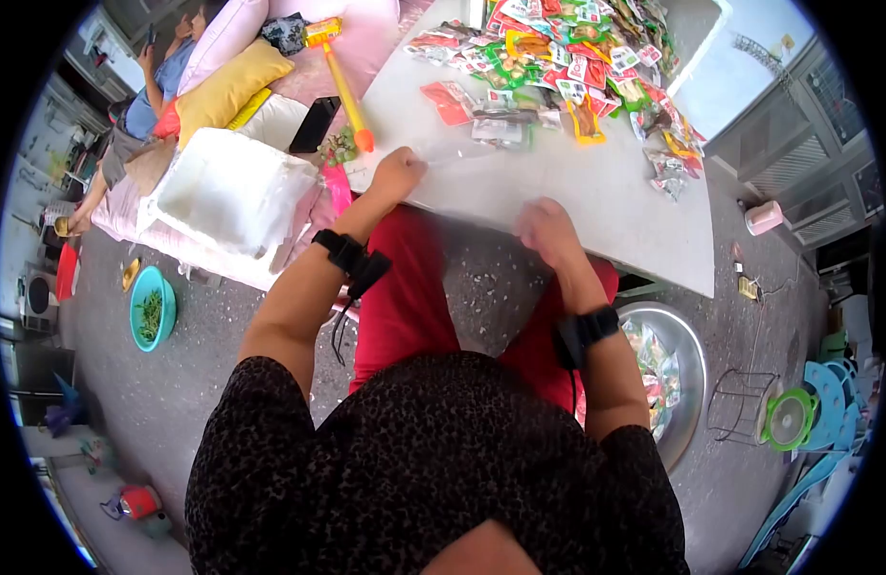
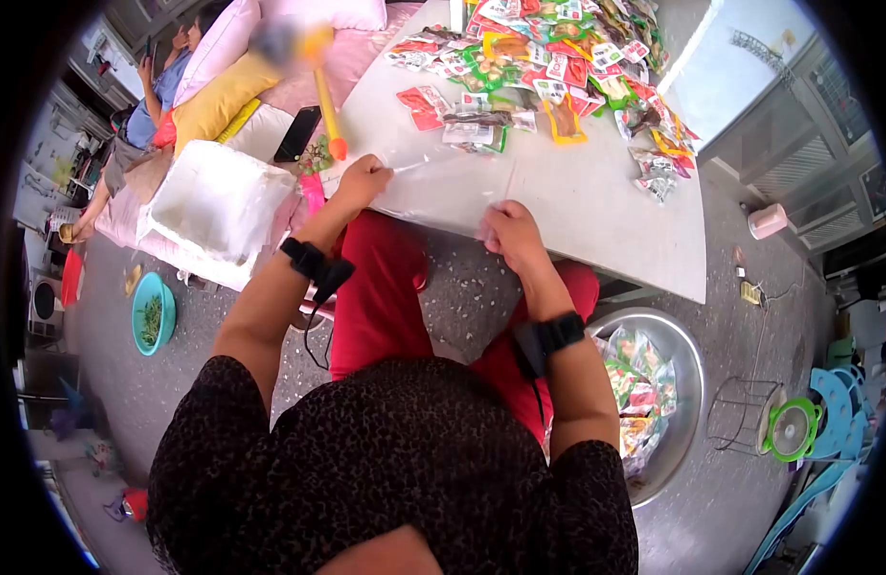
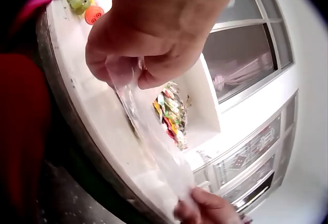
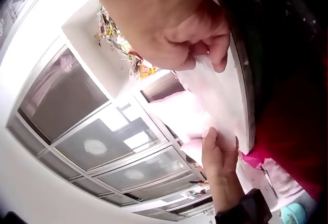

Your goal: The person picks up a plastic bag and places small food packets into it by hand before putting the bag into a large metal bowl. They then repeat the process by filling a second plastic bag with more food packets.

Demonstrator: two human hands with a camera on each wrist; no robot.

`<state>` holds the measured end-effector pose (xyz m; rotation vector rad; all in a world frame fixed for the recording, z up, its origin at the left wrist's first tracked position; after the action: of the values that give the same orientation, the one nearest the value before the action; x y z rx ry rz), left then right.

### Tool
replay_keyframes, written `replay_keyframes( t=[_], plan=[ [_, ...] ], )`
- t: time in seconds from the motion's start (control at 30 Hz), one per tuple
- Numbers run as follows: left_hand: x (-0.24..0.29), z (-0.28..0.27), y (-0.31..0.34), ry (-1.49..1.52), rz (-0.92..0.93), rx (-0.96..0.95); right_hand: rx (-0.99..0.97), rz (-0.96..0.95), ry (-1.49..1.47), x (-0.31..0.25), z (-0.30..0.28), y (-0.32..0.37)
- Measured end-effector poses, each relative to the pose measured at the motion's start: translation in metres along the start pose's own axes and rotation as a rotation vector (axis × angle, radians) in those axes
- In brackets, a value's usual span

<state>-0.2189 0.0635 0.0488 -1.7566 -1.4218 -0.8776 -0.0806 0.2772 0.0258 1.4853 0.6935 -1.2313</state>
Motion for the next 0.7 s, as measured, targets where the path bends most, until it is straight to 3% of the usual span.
replay_keyframes(
  t=[0.07,0.13,0.23,0.3,0.4,0.5,0.6,0.7],
  plan=[
    [0.005,-0.015,-0.013,-0.243,0.143,0.204,-0.067,-0.036,0.081,0.003,0.015,-0.014],
    [0.041,-0.033,0.003,-0.364,0.384,0.480,0.041,-0.012,0.088,0.007,0.020,-0.018],
    [0.085,-0.014,0.027,-0.321,0.621,0.493,0.109,-0.013,0.127,0.006,0.024,-0.018],
    [0.082,0.023,0.037,-0.050,0.608,0.306,0.097,0.015,0.113,0.001,0.029,-0.010],
    [0.058,0.080,0.038,0.212,0.196,-0.117,0.060,0.090,0.058,-0.004,0.041,0.006],
    [0.059,0.091,0.043,0.031,0.082,-0.170,0.053,0.093,0.098,-0.002,0.041,0.010],
    [0.068,0.091,0.045,-0.138,0.126,-0.182,0.022,0.045,0.151,-0.005,0.044,0.006],
    [0.054,0.098,0.043,0.020,0.002,-0.235,0.013,0.031,0.147,-0.003,0.043,-0.001]
  ],
)
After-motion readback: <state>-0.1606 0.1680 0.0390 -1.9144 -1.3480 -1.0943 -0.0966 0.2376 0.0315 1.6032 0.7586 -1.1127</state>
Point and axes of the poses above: each hand's wrist, its own y-axis away from the middle knuckle, its own z-axis out of the palm, x = y × z, the point moved 10 cm from there along -y, towards the middle knuckle, and after that the axes turned 13 degrees about x, right-handed, at the moved point
